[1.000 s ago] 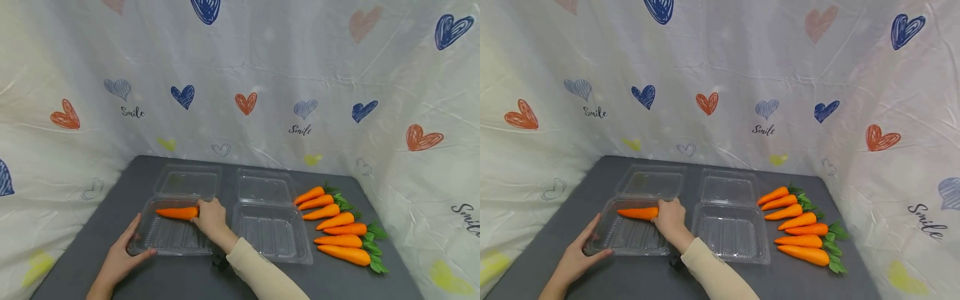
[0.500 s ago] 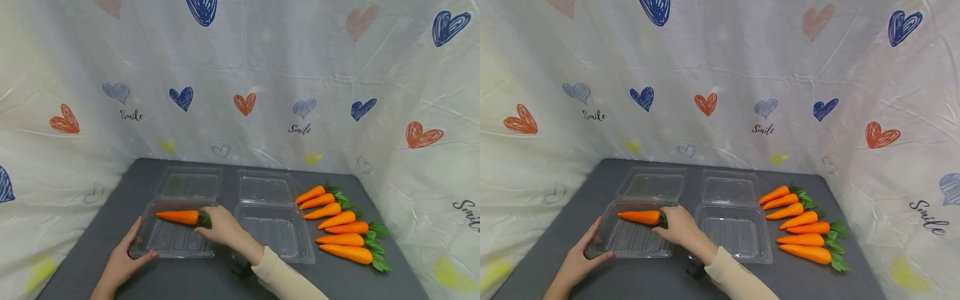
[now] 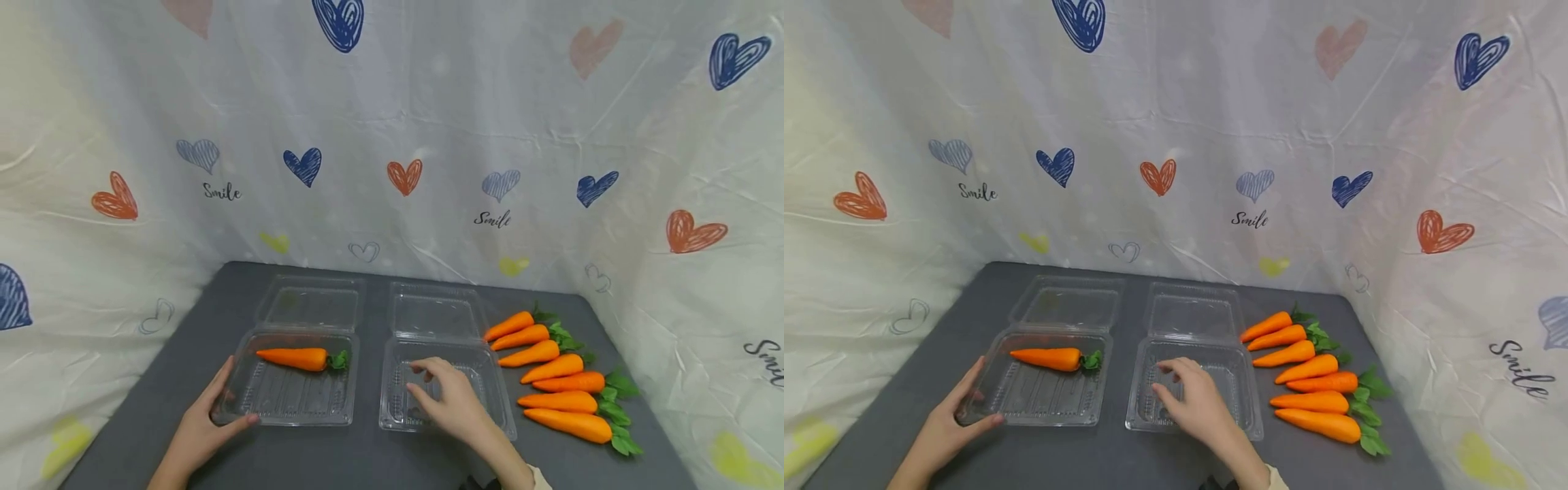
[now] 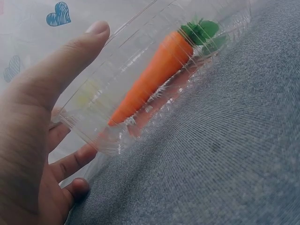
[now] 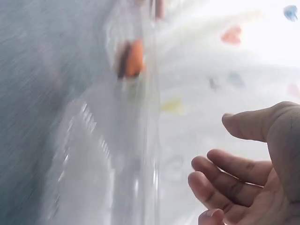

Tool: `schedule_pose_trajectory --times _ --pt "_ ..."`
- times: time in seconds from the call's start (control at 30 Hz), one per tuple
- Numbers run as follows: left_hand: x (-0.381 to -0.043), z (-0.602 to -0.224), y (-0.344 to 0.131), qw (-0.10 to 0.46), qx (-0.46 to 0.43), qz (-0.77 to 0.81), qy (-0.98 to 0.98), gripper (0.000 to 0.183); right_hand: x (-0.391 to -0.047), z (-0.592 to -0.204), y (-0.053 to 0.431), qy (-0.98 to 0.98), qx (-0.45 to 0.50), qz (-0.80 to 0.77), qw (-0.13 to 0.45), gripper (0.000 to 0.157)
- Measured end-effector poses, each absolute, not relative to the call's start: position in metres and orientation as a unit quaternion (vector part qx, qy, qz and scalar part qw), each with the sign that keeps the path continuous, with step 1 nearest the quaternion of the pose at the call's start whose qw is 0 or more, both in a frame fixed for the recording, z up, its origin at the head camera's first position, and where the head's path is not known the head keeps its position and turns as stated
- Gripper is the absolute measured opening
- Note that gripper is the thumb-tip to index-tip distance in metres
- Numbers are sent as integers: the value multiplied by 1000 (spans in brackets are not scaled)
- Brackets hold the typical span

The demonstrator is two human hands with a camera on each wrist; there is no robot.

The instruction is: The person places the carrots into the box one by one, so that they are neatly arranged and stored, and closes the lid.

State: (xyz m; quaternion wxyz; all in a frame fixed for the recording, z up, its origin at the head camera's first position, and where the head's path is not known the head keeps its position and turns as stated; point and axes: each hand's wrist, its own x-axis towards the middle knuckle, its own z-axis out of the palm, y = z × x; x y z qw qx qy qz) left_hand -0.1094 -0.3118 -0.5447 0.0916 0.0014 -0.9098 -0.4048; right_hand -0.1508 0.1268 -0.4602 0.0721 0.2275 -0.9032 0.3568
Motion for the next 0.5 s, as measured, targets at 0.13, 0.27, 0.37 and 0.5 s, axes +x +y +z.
schedule_pose_trajectory --times 0.13,0.27,0.37,0.5 --pt "-106 -543 -313 87 6 -410 -908 114 -136 -471 158 -900 172 386 109 24" --pt "-102 -539 -318 87 17 -405 -910 113 -125 -476 183 -892 126 416 127 22" --pt "-102 -538 -321 86 20 -398 -913 113 -117 -479 203 -888 72 431 146 18" --pt "-104 -539 -321 86 14 -397 -914 114 -106 -485 235 -886 -38 423 185 13"
